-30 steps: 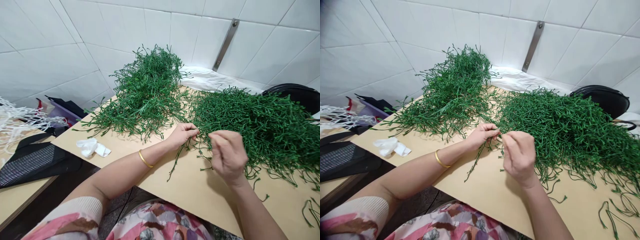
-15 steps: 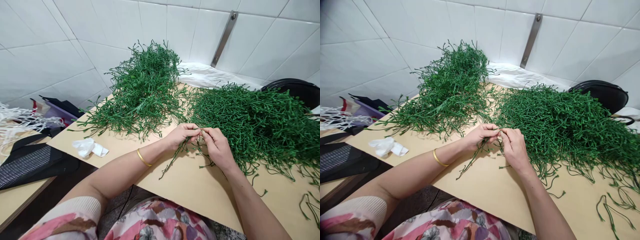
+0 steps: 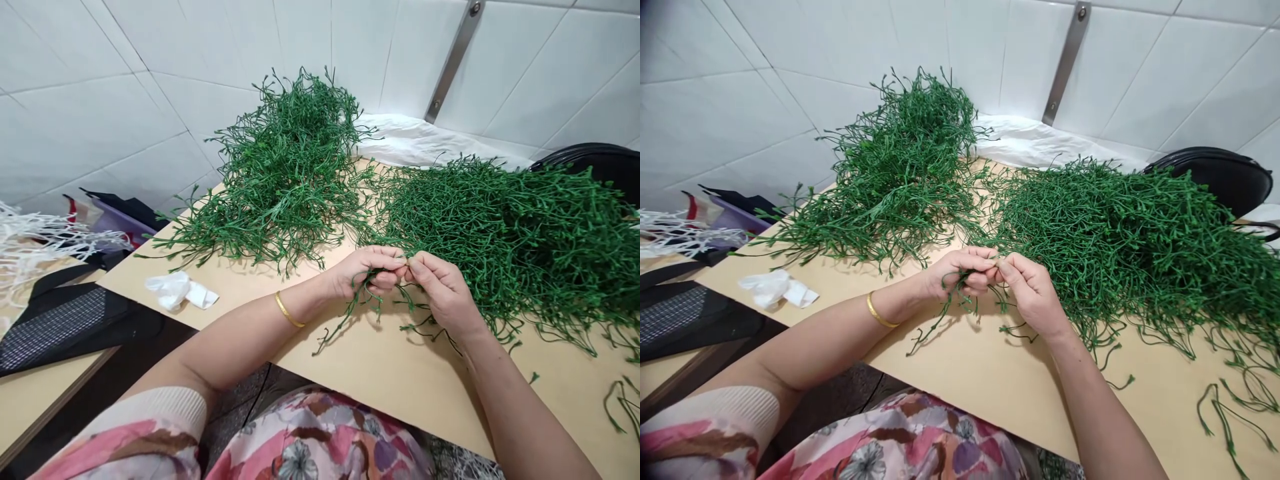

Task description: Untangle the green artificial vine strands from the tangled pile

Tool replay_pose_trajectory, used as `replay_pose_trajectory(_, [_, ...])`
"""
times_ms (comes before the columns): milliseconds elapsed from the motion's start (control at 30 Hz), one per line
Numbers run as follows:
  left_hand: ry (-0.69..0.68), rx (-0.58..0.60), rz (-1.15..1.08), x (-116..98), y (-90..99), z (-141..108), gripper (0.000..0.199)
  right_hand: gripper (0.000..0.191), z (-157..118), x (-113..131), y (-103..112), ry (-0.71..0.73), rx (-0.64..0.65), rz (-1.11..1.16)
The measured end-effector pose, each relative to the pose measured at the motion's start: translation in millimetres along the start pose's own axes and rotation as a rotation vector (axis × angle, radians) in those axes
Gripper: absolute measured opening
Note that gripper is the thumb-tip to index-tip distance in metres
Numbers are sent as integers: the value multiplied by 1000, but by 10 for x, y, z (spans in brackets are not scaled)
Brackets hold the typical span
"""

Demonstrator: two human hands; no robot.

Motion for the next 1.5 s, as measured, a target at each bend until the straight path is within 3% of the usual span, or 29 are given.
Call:
replay_pose_trajectory(233, [45, 132, -144, -8, -302, -125, 11, 32, -76, 143, -77, 17, 112, 308])
replay_pose_trajectory(300, [8, 124, -191, -84, -294, -126, 11, 36, -113, 324, -9, 119, 101, 381])
replay_pose_trajectory(400, [-117, 3, -246, -233, -86, -67, 14, 36, -175, 520, 258, 266, -33, 366])
replay_pose_trajectory(467, [-174, -115, -228, -268, 111, -18, 12, 24, -207, 483, 570, 255, -281, 135])
replay_pose_trajectory(567, [-173, -251, -174, -211, 336, 39, 11, 12, -328, 479, 979, 202, -699, -508])
replay_pose_trajectory(667, [-155, -323, -164, -147, 452, 61, 13, 20, -352, 528, 1001, 209, -826, -916])
replay_pose_trajectory(767, [-155, -371, -127, -130, 510, 57, 15, 18, -352, 572, 828, 297, -784, -863])
replay_pose_trajectory(900, [-194, -453, -32, -166, 581, 27, 15, 14, -239, 495, 407, 336, -515, -670])
replay_pose_trajectory(1067, [-186, -420, 17, -148, 529, 30, 19, 17, -95, 228, 66, 272, -269, -671])
replay_pose_trajectory(1333, [-176, -345, -58, -99, 411, 36, 16, 16, -17, -33, 116, 38, -169, -445])
replay_pose_trajectory(1500, [-184, -288, -121, -144, 322, 39, 17, 21, -55, 47, 304, 34, -316, -272])
Point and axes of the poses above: each hand's wrist, its own z-axis towards the middle knuckle, its own y-axis out of the back of the hand, x = y × z, the point moved 10 cm from there along z, towards the middle knuckle, and after that the axes turned 4 degrees about -y, right-handed, at the moved point
